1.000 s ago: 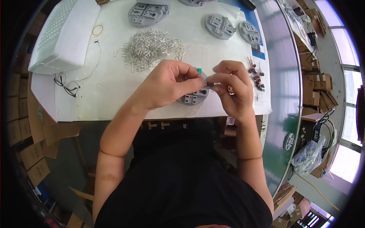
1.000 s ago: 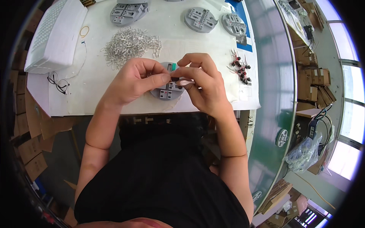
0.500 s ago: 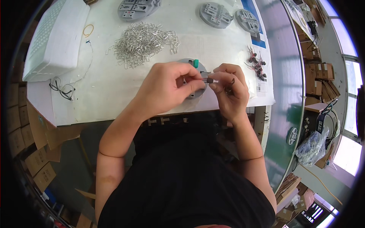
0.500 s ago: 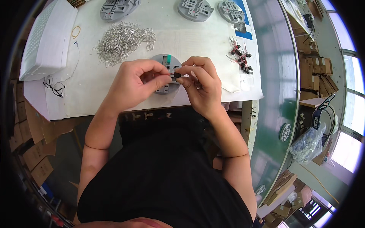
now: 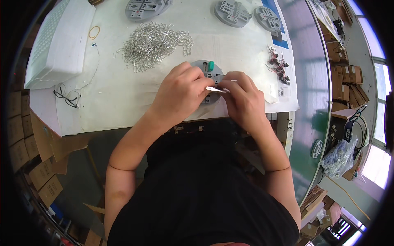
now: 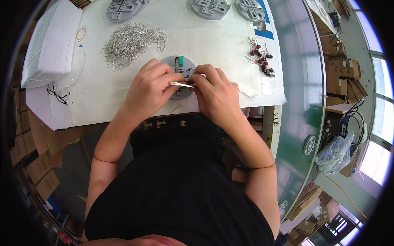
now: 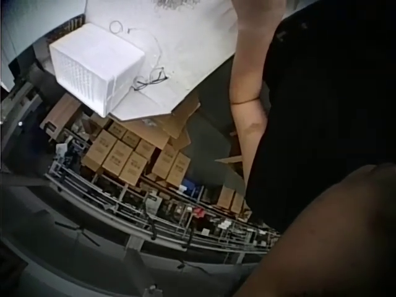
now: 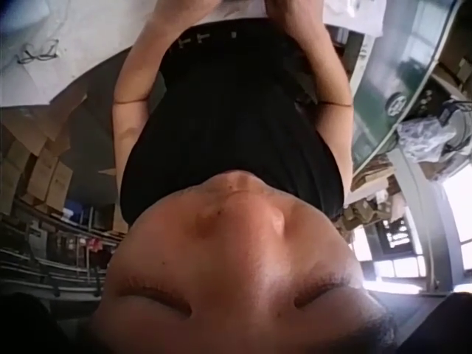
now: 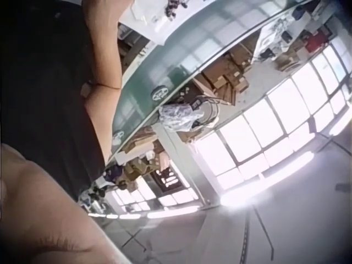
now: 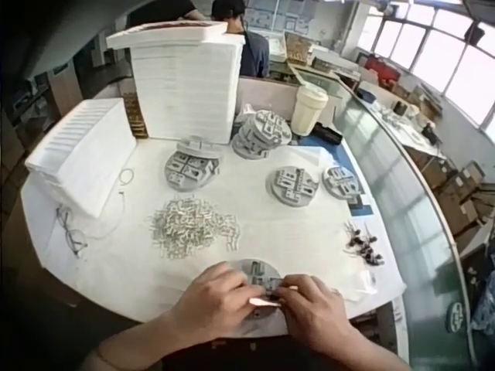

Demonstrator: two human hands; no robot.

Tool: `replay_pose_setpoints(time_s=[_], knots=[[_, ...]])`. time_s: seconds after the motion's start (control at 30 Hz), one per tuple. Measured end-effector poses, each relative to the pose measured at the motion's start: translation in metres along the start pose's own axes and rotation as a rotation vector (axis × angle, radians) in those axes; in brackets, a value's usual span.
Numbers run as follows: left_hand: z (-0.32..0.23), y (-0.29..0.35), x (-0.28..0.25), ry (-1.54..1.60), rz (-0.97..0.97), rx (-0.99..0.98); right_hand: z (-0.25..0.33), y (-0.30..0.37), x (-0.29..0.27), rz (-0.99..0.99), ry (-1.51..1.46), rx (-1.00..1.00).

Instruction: Assemble small mechanical components into a circular plastic housing using a screwdriver.

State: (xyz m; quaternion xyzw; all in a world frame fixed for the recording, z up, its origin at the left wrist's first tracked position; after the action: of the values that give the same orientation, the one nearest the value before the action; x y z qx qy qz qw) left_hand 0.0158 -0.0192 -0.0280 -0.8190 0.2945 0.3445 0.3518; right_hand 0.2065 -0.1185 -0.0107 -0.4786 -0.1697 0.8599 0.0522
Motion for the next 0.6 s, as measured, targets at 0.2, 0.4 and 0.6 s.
replay_pose_setpoints(time_s=[0.2,0.4,0.6], knots=[[-0.003,0.004,-0.010,0.024,-0.079,-0.019,0.017,-0.007,-0.010,0.166,0.127,0.063],[0.006,0.009,0.000,0.149,-0.012,-0.028,-0.001,0.002,-0.005,-0.020,-0.174,-0.053],[0.005,0.009,0.000,0.122,-0.003,-0.046,-0.005,-0.024,0.021,-0.324,-1.196,0.086]])
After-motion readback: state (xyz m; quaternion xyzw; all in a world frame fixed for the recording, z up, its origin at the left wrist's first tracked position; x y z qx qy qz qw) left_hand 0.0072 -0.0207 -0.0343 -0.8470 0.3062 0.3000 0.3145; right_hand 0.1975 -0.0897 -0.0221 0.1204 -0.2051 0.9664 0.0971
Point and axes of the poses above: each hand's wrist, its own y-axis away from the middle knuckle, its own x-axis out of the palm, z = x × y, the point moved 1 cm from there along -y, towards the middle knuckle, and after that the axes turned 7 degrees about -y, right-handed, at the moved point
